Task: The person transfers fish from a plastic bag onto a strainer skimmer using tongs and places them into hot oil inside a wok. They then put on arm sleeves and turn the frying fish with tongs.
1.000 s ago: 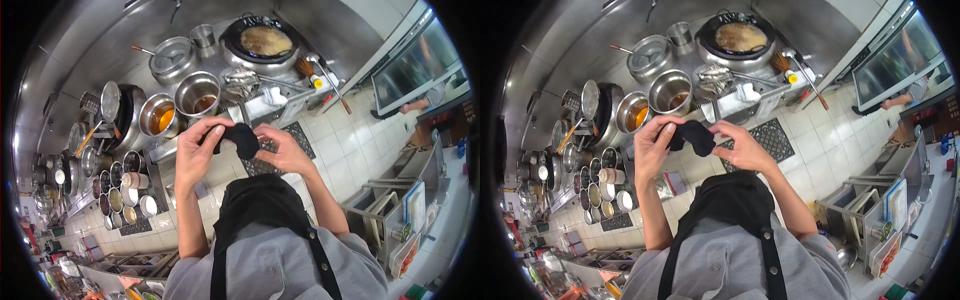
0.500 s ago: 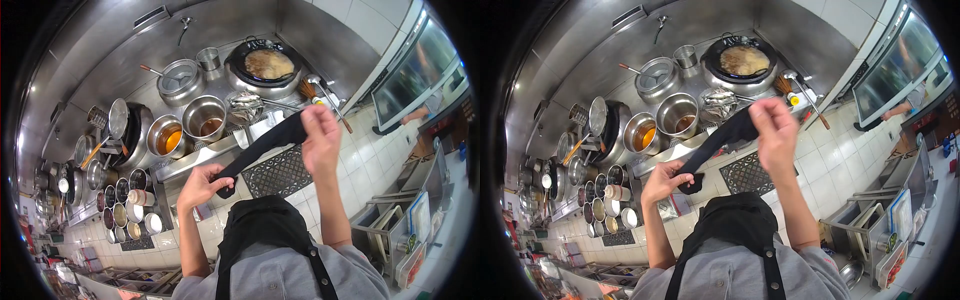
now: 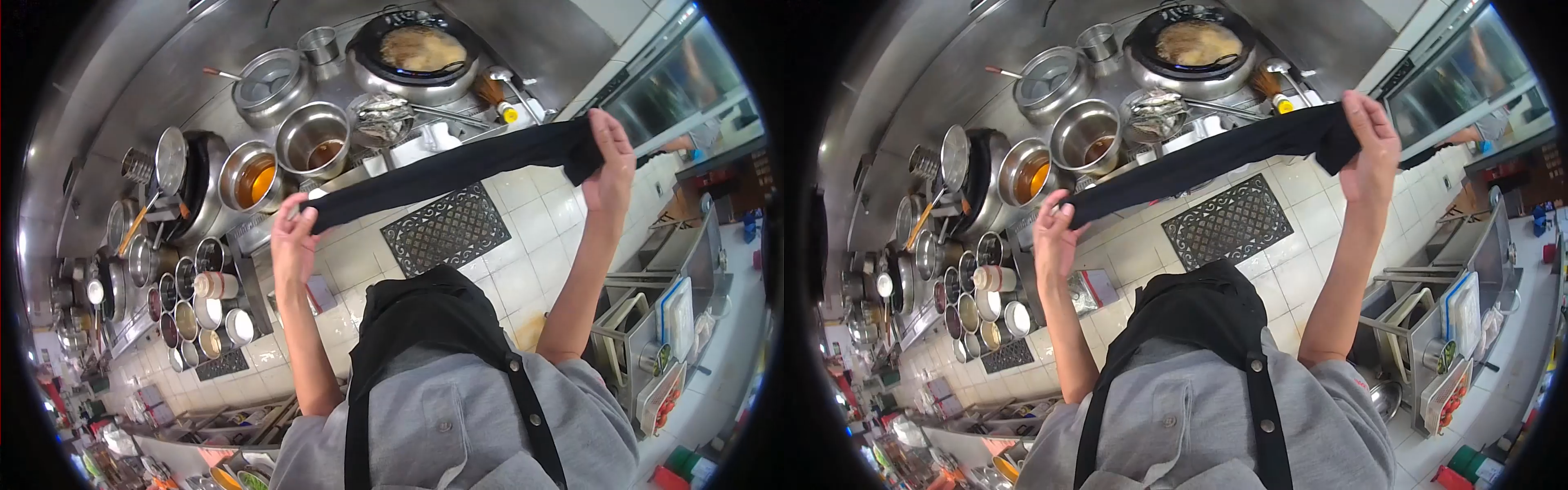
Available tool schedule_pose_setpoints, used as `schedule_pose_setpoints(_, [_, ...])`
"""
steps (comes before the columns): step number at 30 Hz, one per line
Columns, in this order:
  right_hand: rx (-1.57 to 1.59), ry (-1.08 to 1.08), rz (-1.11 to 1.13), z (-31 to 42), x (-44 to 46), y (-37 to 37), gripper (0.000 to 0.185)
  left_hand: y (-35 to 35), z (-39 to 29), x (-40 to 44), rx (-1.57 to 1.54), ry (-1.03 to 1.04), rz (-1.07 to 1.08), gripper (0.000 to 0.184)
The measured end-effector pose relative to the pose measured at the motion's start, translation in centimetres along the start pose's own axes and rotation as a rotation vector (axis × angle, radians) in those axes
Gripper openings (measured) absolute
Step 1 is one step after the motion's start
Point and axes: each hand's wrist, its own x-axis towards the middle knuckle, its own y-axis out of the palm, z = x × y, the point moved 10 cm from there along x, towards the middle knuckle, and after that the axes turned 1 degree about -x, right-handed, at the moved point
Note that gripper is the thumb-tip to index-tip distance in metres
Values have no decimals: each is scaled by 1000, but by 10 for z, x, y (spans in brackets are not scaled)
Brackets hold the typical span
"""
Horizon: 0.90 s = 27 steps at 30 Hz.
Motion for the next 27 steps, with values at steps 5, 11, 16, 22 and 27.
schedule_pose_setpoints(5, [-5, 248, 82, -40, -33, -9, 15, -63, 30, 48, -443, 17, -46, 44])
schedule_pose_setpoints(11, [28, 411, 241, -79, -96, 56, 19, 123, 15, -38, 214, 66, 192, 40])
schedule_pose_setpoints(16, [152, 541, 358, -109, -116, 88, 26, 219, 46, -61, 457, 60, 346, 45])
schedule_pose_setpoints(22, [180, 488, 277, -108, -97, 47, 28, 227, 87, -39, 266, -121, 332, 29])
schedule_pose_setpoints(27, [104, 416, 158, -120, -98, 13, 26, 244, 121, -42, -44, -288, 220, 27])
